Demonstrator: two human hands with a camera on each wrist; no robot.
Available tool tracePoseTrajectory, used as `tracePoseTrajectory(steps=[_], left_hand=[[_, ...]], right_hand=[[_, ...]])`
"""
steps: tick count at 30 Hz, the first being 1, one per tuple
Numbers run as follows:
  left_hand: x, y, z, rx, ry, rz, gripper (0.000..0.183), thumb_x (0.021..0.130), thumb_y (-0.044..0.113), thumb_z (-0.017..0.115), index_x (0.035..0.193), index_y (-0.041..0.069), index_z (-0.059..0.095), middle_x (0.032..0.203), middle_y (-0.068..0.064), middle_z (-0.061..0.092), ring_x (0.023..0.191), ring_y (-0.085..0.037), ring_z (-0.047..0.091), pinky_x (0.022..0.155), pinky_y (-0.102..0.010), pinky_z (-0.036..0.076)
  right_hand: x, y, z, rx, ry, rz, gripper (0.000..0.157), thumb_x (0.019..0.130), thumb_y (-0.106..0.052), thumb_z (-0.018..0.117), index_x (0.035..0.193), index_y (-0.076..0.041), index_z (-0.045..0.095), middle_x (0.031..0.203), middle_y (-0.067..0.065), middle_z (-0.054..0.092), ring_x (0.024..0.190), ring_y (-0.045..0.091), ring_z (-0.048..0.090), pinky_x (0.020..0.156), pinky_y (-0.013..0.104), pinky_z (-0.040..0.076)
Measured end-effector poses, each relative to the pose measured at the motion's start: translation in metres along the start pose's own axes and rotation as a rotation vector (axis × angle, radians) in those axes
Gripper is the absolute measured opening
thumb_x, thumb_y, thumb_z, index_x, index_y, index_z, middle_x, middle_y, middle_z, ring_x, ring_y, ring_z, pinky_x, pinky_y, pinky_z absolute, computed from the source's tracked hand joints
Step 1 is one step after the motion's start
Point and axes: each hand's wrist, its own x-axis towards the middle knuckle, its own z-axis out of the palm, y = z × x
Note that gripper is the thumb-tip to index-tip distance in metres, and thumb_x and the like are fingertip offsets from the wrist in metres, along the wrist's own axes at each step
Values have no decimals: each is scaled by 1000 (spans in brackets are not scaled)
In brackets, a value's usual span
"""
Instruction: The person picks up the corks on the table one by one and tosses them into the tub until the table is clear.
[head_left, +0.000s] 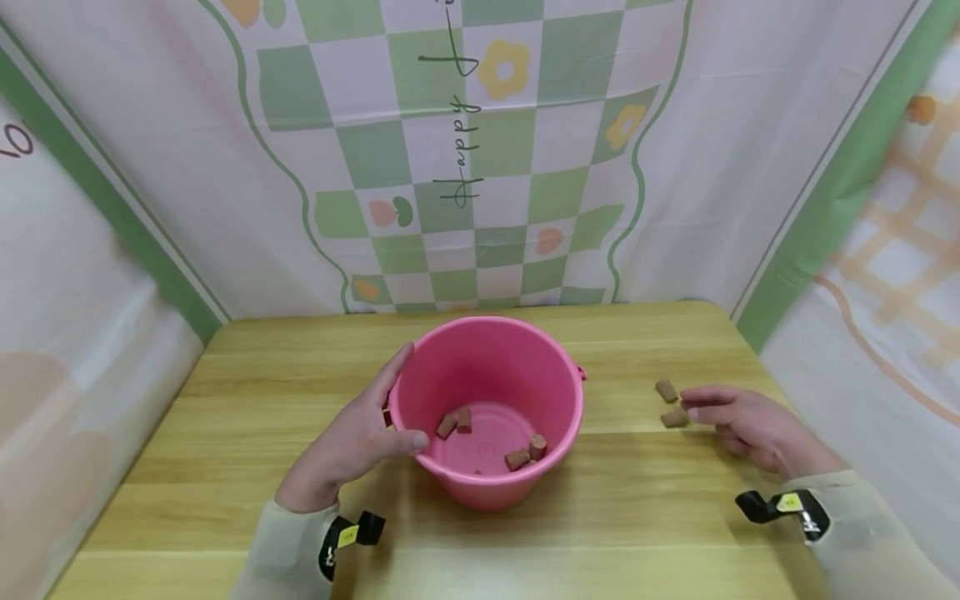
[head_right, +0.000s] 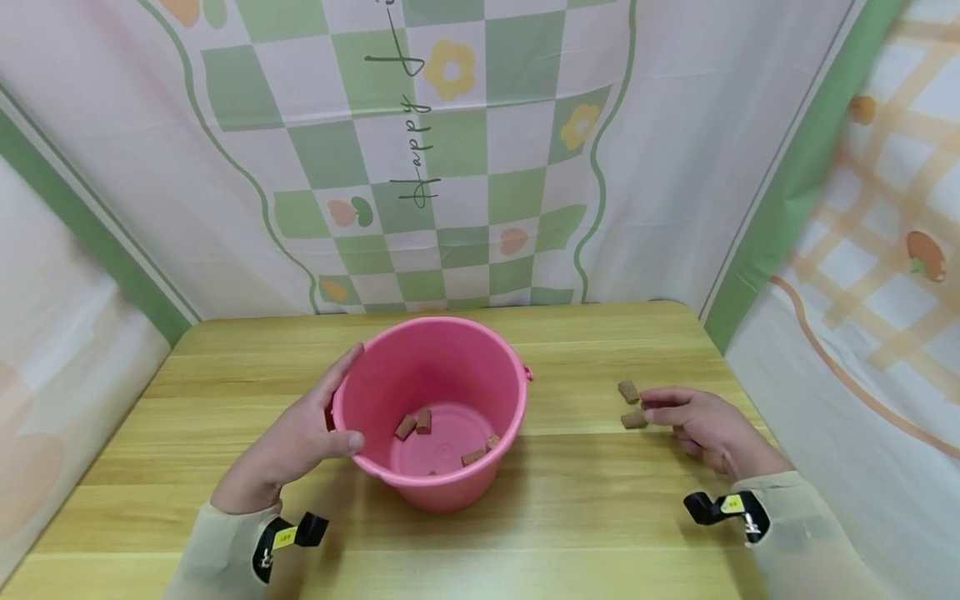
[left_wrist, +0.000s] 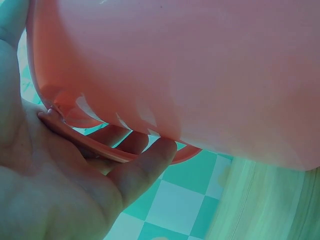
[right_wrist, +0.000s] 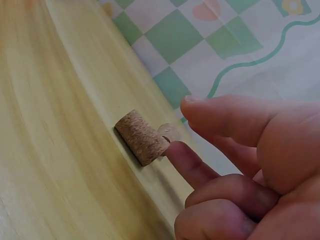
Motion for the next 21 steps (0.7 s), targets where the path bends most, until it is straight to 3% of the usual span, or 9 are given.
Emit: tracePoseTrajectory(steps=[8,21], left_hand=[[0,0,0,-10,-4,4,108,79,30,84,159,36,13,153,-9,37,127,-38,49,89,-39,54],[1,0,0,1,-5,16,110,78,34,84,161,31,12,153,-10,36,128,-38,48,89,-39,53]], right_hand=[[-1,1,9,-136,5,25,60,90,-15,74,140,7,49,120,11,67,45,5,37,41,23,38],[0,1,18,-167,44,17,63,87,-17,77,140,6,50,127,17,63,48,6,41,42,24,40]])
